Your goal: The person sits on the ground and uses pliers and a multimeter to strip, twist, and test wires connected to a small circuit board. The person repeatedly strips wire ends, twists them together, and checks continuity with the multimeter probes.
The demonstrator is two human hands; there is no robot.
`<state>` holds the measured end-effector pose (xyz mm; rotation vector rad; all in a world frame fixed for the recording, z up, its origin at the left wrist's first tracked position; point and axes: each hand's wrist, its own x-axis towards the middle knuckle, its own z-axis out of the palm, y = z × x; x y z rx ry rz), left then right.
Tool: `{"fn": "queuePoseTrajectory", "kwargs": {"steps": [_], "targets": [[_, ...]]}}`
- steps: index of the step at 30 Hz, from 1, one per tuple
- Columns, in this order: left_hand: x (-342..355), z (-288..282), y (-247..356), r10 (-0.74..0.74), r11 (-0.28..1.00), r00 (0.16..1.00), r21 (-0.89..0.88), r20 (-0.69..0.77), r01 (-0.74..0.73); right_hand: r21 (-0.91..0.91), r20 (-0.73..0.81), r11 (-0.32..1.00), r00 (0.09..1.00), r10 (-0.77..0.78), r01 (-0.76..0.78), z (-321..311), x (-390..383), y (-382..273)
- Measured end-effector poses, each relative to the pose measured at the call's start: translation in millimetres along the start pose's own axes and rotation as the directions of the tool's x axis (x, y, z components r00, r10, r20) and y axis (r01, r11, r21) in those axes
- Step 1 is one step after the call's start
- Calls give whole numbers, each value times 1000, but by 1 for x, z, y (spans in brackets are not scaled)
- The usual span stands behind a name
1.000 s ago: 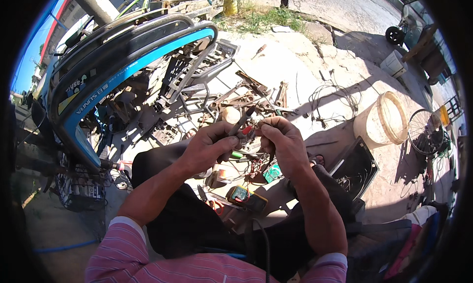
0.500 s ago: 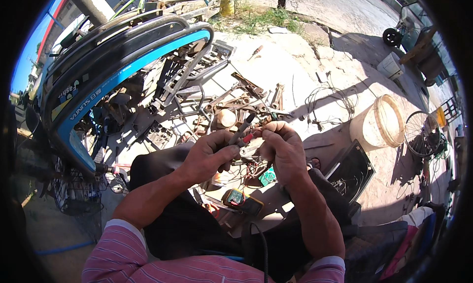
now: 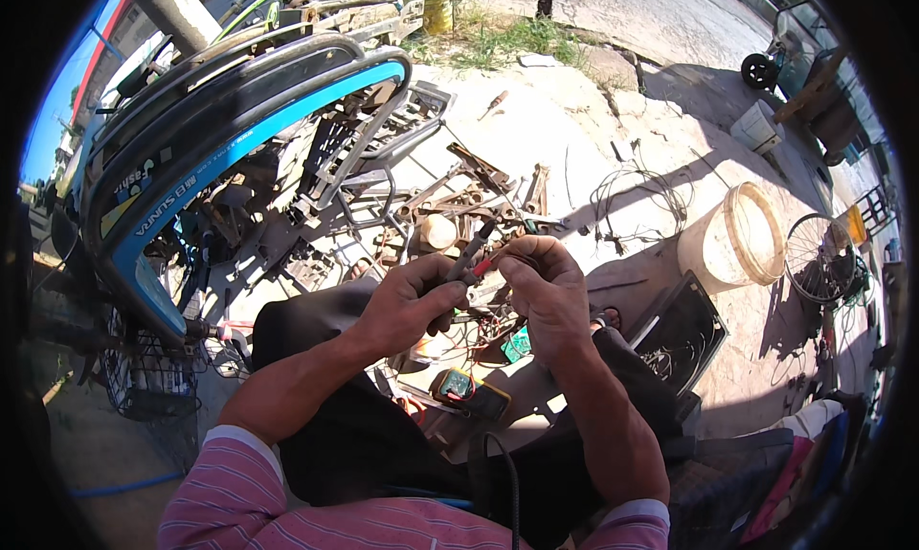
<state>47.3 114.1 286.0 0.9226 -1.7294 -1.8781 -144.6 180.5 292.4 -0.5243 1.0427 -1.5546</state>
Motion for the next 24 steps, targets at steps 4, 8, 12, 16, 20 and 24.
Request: {"fn": "queuePoseTrajectory", "kwargs": {"steps": [4,8,12,16,20,24], "targets": [[-1,1,0,7,1000,1000,-7,-1,-7,-15,0,1000,1000,-3,3,0,0,2],[-1,1,-1,14,1000,1000,-25,3,-14,-47,6,999,1000,20,-19,-1,0,3],[-2,2,-2,22,1000,1000,-22,-11,-22,-86,-1,996,1000,10,-10,4,0,3],[-3,2,2,18,1000,1000,-22,-16,-18,-84,17,996,1000,11,-9,1,0,5],[-4,1,0,20,999,1000,-32,-15,-20,-92,23,996,1000,12,-10,0,-1,8],[-5,0,0,28,999,1000,-16,-13,-29,-52,44,997,998,52,-50,1,-1,5]]}}
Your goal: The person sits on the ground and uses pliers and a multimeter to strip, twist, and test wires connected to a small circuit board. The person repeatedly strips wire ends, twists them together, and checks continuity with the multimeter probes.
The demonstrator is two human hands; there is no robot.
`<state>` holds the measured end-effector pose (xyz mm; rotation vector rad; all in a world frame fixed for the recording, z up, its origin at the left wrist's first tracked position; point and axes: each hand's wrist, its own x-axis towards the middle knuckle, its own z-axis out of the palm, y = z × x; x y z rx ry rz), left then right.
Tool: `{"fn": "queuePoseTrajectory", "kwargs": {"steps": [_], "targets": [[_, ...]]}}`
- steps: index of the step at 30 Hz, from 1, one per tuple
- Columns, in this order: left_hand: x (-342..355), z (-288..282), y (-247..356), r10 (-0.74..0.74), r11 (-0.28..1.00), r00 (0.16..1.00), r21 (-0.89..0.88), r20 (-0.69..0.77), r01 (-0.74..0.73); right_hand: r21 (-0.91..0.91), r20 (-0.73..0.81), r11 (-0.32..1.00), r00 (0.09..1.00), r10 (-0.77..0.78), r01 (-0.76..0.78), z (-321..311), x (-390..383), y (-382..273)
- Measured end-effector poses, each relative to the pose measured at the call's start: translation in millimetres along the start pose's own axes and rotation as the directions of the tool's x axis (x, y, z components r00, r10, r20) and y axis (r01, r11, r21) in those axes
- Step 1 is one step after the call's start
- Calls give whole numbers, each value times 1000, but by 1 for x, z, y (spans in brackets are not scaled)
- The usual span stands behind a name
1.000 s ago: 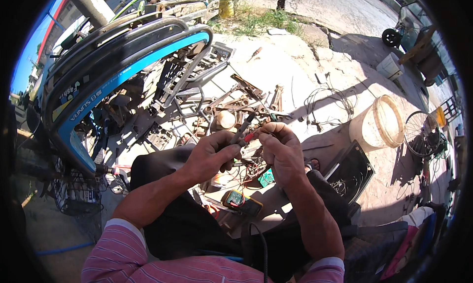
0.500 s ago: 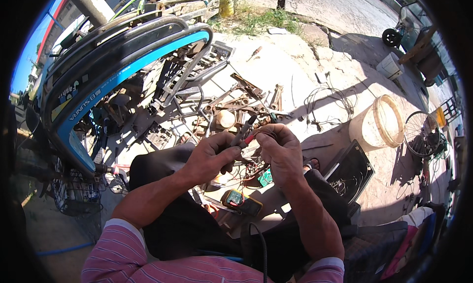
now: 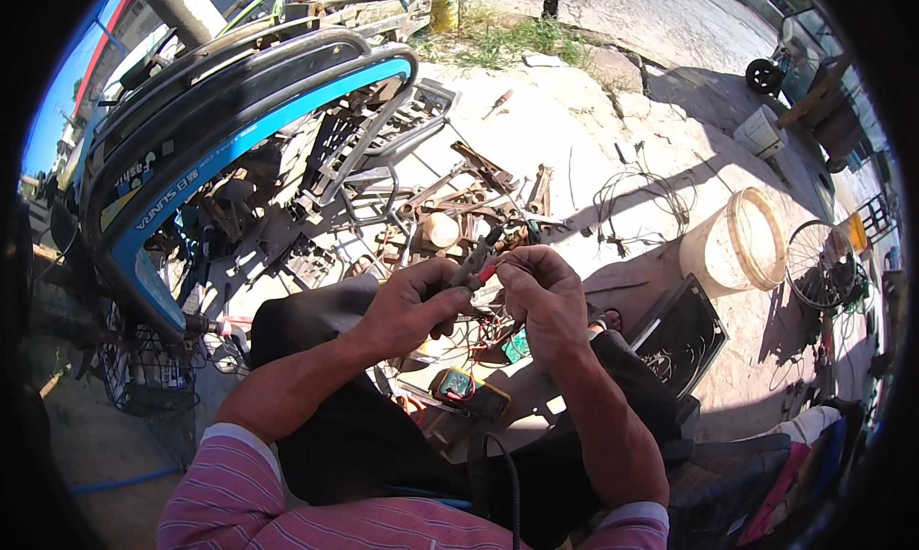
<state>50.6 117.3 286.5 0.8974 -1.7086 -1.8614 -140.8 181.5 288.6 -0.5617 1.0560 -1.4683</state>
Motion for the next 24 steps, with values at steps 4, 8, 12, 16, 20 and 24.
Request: {"fn": "queuePoseTrajectory", "kwargs": {"steps": [4,8,12,16,20,24], "targets": [[1,0,-3,0,1000,1000,0,15,0,22,4,1000,1000,-18,18,-2,0,4],[0,1,-1,-33,999,999,-9,30,33,-1,-7,1000,1000,-24,24,-1,0,4],[0,3,1,-47,998,999,-32,23,47,-53,-24,997,998,-59,58,6,1,5],[3,4,-2,-51,997,999,-50,-12,51,-125,-3,984,992,-126,125,3,4,3],[11,-4,-9,-58,993,990,-114,-132,43,-170,19,954,969,-248,248,-2,7,-8],[19,-8,-7,-158,984,969,-115,-188,138,-109,24,930,936,-350,350,-9,7,-22]]}}
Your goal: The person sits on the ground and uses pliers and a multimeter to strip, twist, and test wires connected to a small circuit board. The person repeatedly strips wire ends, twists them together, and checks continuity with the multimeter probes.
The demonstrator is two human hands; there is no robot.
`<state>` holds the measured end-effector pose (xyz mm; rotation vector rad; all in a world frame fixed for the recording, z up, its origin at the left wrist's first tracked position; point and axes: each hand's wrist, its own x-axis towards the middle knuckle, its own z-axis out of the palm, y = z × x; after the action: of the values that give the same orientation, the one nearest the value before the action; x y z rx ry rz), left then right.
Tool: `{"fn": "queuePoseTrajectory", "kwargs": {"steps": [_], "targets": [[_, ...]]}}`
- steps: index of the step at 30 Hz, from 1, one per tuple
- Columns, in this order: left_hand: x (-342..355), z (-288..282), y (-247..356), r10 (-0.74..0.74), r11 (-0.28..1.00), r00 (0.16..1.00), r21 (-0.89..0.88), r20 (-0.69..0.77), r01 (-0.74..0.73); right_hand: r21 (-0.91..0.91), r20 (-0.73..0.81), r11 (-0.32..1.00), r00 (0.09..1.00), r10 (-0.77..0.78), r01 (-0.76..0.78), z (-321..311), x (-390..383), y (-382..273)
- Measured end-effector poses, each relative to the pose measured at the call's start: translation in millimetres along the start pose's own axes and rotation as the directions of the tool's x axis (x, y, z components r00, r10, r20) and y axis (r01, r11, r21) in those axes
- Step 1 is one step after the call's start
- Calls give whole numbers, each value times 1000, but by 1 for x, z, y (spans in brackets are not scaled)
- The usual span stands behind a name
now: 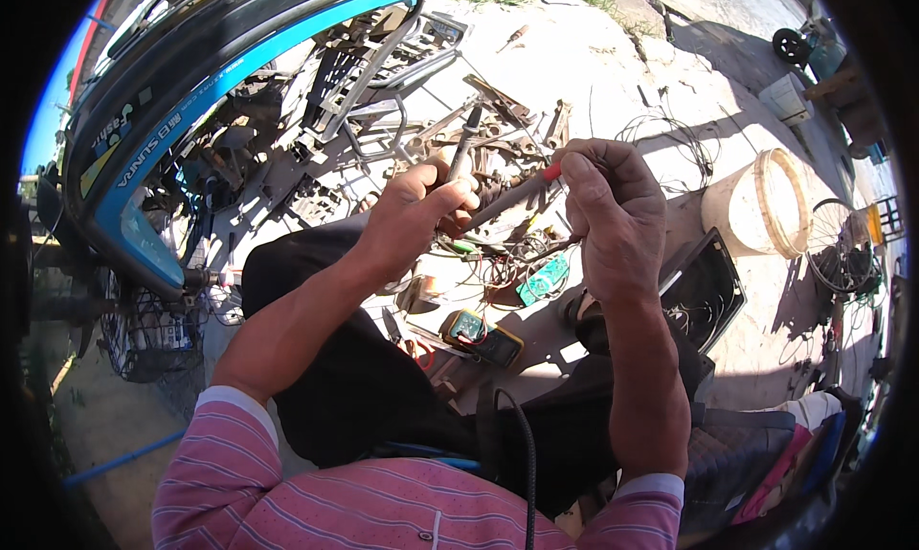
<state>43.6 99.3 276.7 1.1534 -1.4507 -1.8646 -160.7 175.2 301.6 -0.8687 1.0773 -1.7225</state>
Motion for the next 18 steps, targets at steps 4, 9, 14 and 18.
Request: {"fn": "queuePoseTrajectory", "kwargs": {"steps": [4,9,14,18], "targets": [[17,9,-19,-129,983,991,131,-30,132,78,26,996,998,-49,46,-4,-3,-12],[40,11,-65,-306,859,936,474,175,192,133,127,988,988,-93,76,3,-9,-21],[41,21,-115,-452,835,811,497,372,238,242,205,970,977,-59,7,3,-15,-28],[40,30,-132,-528,735,721,667,448,124,362,227,929,974,-11,-74,-1,-16,-31]]}}
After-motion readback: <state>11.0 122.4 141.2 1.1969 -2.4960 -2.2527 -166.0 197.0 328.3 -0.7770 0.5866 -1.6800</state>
